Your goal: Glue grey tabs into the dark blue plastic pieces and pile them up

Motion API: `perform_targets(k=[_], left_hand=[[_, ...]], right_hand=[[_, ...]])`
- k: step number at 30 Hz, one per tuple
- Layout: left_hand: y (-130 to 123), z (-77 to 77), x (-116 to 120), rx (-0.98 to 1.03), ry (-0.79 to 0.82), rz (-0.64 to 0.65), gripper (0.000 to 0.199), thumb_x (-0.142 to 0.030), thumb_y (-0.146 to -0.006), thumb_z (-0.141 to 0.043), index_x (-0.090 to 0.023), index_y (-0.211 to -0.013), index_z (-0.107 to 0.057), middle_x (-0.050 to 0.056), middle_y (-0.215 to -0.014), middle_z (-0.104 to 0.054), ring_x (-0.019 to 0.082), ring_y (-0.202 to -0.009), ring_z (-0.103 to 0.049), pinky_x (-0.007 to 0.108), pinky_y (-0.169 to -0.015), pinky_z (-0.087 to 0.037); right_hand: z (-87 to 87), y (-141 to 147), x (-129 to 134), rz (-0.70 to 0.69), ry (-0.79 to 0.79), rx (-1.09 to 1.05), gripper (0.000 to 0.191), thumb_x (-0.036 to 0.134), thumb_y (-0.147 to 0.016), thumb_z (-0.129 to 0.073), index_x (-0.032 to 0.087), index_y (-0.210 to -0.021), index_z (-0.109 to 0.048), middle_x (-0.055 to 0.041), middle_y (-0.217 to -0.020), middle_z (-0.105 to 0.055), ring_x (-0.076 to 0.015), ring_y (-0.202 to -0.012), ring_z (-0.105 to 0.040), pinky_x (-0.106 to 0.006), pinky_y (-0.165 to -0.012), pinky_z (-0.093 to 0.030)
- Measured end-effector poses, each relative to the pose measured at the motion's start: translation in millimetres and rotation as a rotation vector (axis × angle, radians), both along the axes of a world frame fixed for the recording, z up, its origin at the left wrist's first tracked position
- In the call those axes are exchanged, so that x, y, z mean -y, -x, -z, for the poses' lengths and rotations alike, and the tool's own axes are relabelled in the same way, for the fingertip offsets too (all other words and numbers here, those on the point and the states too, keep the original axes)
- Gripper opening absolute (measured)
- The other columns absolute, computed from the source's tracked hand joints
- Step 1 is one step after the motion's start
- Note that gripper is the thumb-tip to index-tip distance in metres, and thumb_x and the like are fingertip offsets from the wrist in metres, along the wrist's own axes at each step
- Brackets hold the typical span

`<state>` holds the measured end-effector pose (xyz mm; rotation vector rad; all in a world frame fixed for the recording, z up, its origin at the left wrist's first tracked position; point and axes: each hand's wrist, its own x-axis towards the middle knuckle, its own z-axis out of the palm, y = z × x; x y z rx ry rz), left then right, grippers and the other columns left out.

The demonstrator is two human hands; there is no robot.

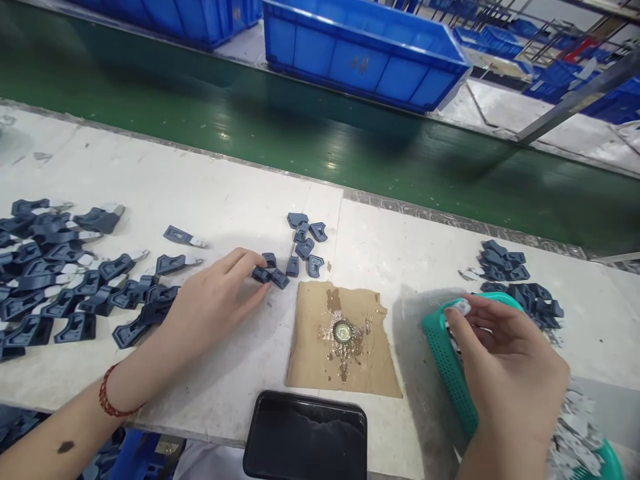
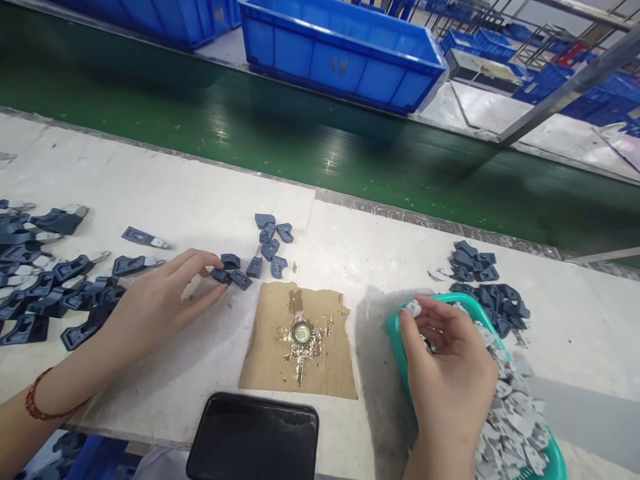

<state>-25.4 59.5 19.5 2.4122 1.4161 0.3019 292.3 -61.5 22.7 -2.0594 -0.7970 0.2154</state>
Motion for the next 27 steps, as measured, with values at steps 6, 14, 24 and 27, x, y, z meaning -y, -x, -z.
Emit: perform_targets(k=[6, 14, 24, 27], left_hand=[[3.9, 2.2, -1.6, 0.059, 0.111, -0.023, 0.029, -0.041, -0.1, -0.043, -0.021, -0.108, -0.063, 0.009, -0.111, -0.074, 0.021, -0.066, -0.068, 0.033, -0.058, -0.049], [-1.2, -15.0, 12.4, 0.632, 0.453, -0.108, 0.02, -0.041, -0.091, -0.073, -0.025, -0.1, -0.065, 0.004, -0.104, -0.079, 0.024, -0.096, -0.077, 0.035, -0.084, -0.064], [-50.4, 13.8, 30.2, 1.027, 1.208, -0.099, 0.021, -0.022, -0.083, -0.08, -0.019, -0.103, -0.075, 0.005, -0.104, -0.078, 0.02, -0.098, -0.074, 0.034, -0.092, -0.059], [-51.4, 22.0, 32.0, 1.107, 1.291, -0.124, 0.026, -0.029, -0.082, -0.085, -0.018, -0.101, -0.073, 0.003, -0.094, -0.079, 0.016, -0.084, -0.075, 0.029, -0.082, -0.06]], right_hand=[[-1.4, 19.5, 8.3, -0.279, -0.104, -0.157, 0.015, 0.033, -0.082, -0.081, 0.028, -0.096, -0.082, -0.0034, -0.091, -0.066, -0.019, -0.081, -0.061, -0.032, -0.066, -0.053], [20.4, 37.7, 15.3, -0.548, -0.023, -0.248, 0.022, 0.028, -0.091, -0.075, 0.036, -0.111, -0.082, -0.0046, -0.109, -0.071, -0.0179, -0.085, -0.071, -0.028, -0.065, -0.061], [35.6, 49.0, 7.2, -0.653, -0.046, -0.268, 0.011, 0.024, -0.091, -0.075, 0.028, -0.098, -0.082, -0.0057, -0.106, -0.073, -0.017, -0.088, -0.073, -0.025, -0.071, -0.063], [36.9, 45.9, 9.5, -0.699, -0.013, -0.171, 0.018, 0.024, -0.095, -0.07, 0.031, -0.105, -0.082, -0.0054, -0.106, -0.072, -0.0198, -0.099, -0.072, -0.03, -0.08, -0.063]])
